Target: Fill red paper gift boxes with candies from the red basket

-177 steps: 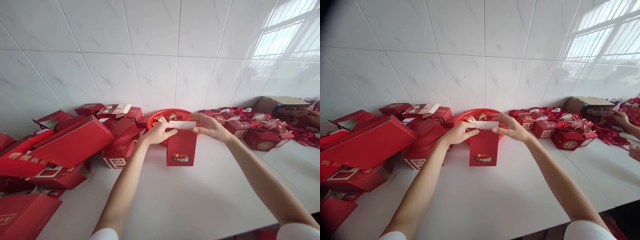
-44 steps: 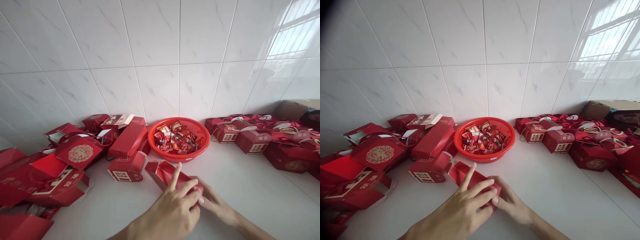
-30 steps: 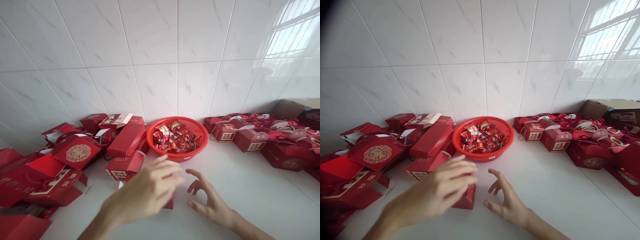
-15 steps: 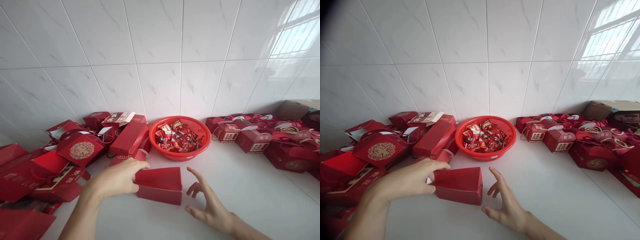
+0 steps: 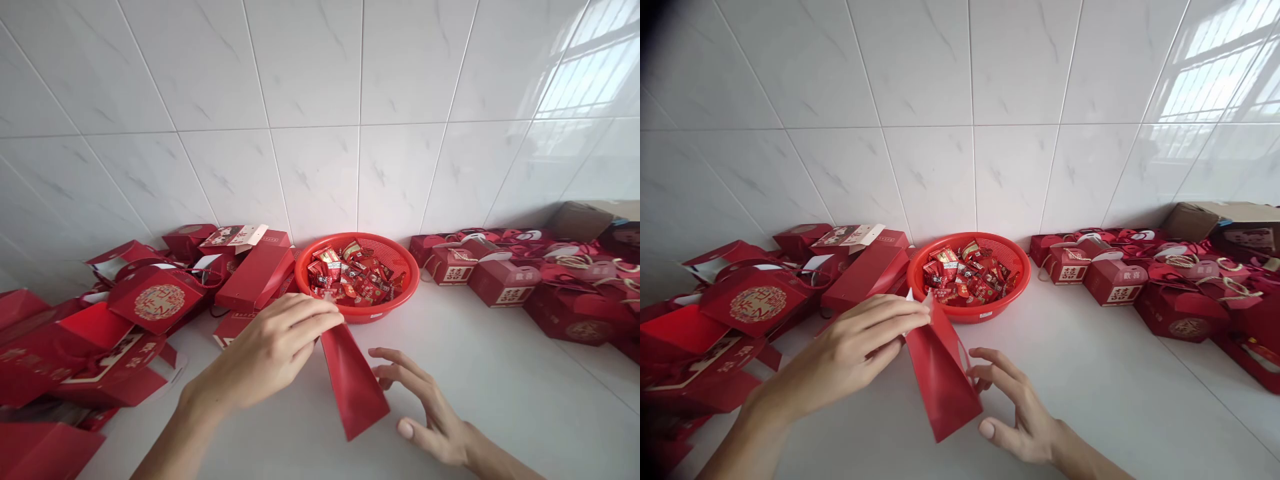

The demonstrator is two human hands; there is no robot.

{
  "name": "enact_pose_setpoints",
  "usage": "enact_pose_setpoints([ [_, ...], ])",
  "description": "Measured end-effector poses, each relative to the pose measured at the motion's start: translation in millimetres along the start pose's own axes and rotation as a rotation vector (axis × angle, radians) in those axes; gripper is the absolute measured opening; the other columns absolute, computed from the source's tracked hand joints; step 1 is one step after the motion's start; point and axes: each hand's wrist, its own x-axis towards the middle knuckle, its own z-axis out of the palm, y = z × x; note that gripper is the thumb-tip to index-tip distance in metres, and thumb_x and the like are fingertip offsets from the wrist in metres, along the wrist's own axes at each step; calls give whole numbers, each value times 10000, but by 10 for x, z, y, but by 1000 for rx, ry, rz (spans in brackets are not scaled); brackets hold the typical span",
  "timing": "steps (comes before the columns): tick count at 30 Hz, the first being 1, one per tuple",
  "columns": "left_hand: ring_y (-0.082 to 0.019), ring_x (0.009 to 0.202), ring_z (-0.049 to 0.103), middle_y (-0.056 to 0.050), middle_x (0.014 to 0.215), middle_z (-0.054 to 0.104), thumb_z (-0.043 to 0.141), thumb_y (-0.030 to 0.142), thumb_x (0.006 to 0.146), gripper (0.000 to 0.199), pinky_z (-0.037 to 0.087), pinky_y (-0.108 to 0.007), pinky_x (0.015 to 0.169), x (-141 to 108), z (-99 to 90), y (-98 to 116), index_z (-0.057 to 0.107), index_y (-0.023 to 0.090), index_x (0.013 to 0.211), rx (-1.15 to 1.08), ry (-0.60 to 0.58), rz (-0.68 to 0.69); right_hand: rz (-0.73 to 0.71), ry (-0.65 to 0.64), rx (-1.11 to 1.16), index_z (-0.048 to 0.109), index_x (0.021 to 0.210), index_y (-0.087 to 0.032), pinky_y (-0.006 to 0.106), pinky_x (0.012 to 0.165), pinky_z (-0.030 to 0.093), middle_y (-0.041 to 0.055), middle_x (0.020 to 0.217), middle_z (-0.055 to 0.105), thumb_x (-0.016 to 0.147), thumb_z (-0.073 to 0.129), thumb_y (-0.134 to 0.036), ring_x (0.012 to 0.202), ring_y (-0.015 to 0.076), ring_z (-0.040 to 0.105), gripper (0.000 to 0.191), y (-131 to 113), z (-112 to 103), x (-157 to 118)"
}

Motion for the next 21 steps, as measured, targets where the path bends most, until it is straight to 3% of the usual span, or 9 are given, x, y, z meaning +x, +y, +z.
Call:
enact_pose_setpoints([
  [4,-129,1032,693,-27,1078,738,475,-2,958,324,545,-228,951,3,68,16,732,193,979,-50,74,61,24,-45,-55,674,1154,-211,415,904,558,182,1388,564,988,480,-546,994,257,681,421,-28,41,1],
  [7,-132,973,697,-25,1052,739,492,5,954,326,568,-232,877,10,121,40,742,200,879,-70,92,100,88,80,-28,627,1202,-230,412,896,553,143,1194,658,1024,444,-468,895,221,684,349,13,65,9],
  [10,-150,1025,689,-52,1123,726,528,13,942,300,566,-243,892,38,164,76,752,196,863,-101,107,153,217,211,57,489,1353,-239,401,838,547,61,898,682,1014,457,-521,827,220,672,442,72,32,28],
  [13,-183,1123,664,-77,1200,703,554,13,930,293,546,-291,957,68,214,81,757,200,831,-157,112,195,321,227,161,367,1439,-237,369,766,535,34,840,676,985,490,-582,822,222,664,583,103,-43,48],
  [15,-183,1090,671,-82,1185,705,536,12,930,312,554,-284,912,71,251,47,764,203,835,-214,72,181,337,195,186,352,1446,-243,362,762,533,36,876,684,963,542,-578,824,215,664,618,100,-80,59],
  [17,-145,900,689,-74,1066,725,482,14,926,348,556,-229,760,59,280,-17,773,200,889,-296,-21,116,312,144,165,400,1402,-243,348,744,535,36,911,684,946,593,-545,779,193,652,580,89,-86,70],
  [19,-123,721,651,-59,930,725,463,60,892,340,526,-212,635,42,293,-94,771,184,965,-400,-120,40,259,111,119,474,1310,-233,323,699,533,25,888,671,943,613,-500,706,164,621,475,85,-59,77],
  [21,-139,679,638,-58,871,724,492,156,861,313,525,-241,625,37,295,-161,764,166,1015,-508,-172,-21,207,101,55,530,1182,-220,297,651,525,12,834,642,953,604,-453,663,146,594,336,100,-16,79],
])
